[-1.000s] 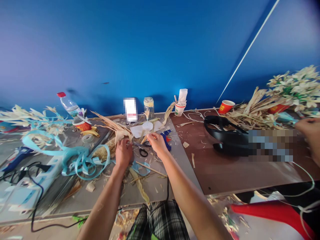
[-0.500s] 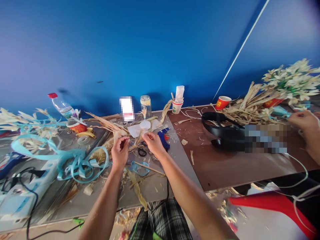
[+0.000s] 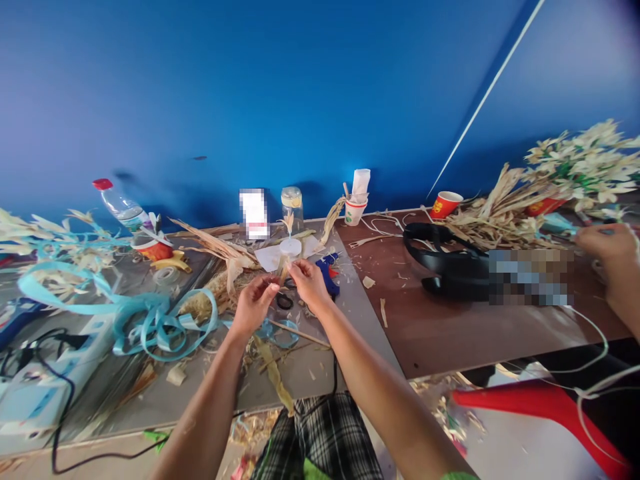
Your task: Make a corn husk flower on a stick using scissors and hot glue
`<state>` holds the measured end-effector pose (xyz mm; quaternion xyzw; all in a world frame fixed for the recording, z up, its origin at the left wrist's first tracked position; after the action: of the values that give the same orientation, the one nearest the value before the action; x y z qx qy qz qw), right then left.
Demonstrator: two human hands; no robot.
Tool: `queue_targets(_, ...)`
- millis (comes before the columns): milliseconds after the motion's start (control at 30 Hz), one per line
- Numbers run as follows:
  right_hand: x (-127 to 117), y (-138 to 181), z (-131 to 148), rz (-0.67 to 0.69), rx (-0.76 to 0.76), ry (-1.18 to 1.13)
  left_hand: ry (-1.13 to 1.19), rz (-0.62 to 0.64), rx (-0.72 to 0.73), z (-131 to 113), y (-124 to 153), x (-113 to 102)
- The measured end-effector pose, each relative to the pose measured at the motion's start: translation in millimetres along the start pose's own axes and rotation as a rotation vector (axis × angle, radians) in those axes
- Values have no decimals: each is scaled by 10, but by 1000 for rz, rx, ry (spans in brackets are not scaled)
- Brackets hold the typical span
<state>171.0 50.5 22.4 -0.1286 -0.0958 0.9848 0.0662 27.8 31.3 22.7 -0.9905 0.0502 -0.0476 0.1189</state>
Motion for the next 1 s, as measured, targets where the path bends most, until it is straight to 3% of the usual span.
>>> queue_targets(133, 1, 13, 33, 4, -20, 17, 43, -19, -132, 98, -12, 4)
queue_targets(333, 22, 44, 62, 10, -47, 29, 251, -10, -219, 165, -1, 6)
queue_targets(533, 12, 55, 39, -61, -72, 36, 304, 8, -193, 159, -2, 30)
queue_targets(667, 39, 50, 2, -49, -70, 57, 246, -64, -167, 161, -27, 1)
queue_targets(833, 20, 35, -10, -23, -12, 103, 384, -160, -153, 174, -41, -69)
queue_targets(1000, -1, 109, 247, 126, -83, 297, 476, -122, -154, 176, -36, -84)
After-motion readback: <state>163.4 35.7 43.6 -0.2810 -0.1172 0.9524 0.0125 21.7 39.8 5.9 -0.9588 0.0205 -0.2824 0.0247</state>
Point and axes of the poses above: each hand's wrist, its own y-axis away from the middle knuckle, its own x-axis out of the palm, z = x × y, the point moved 5 cm from there along -y, towards the middle knuckle, and after that the axes turned 15 degrees about y, right-handed, at the moved point
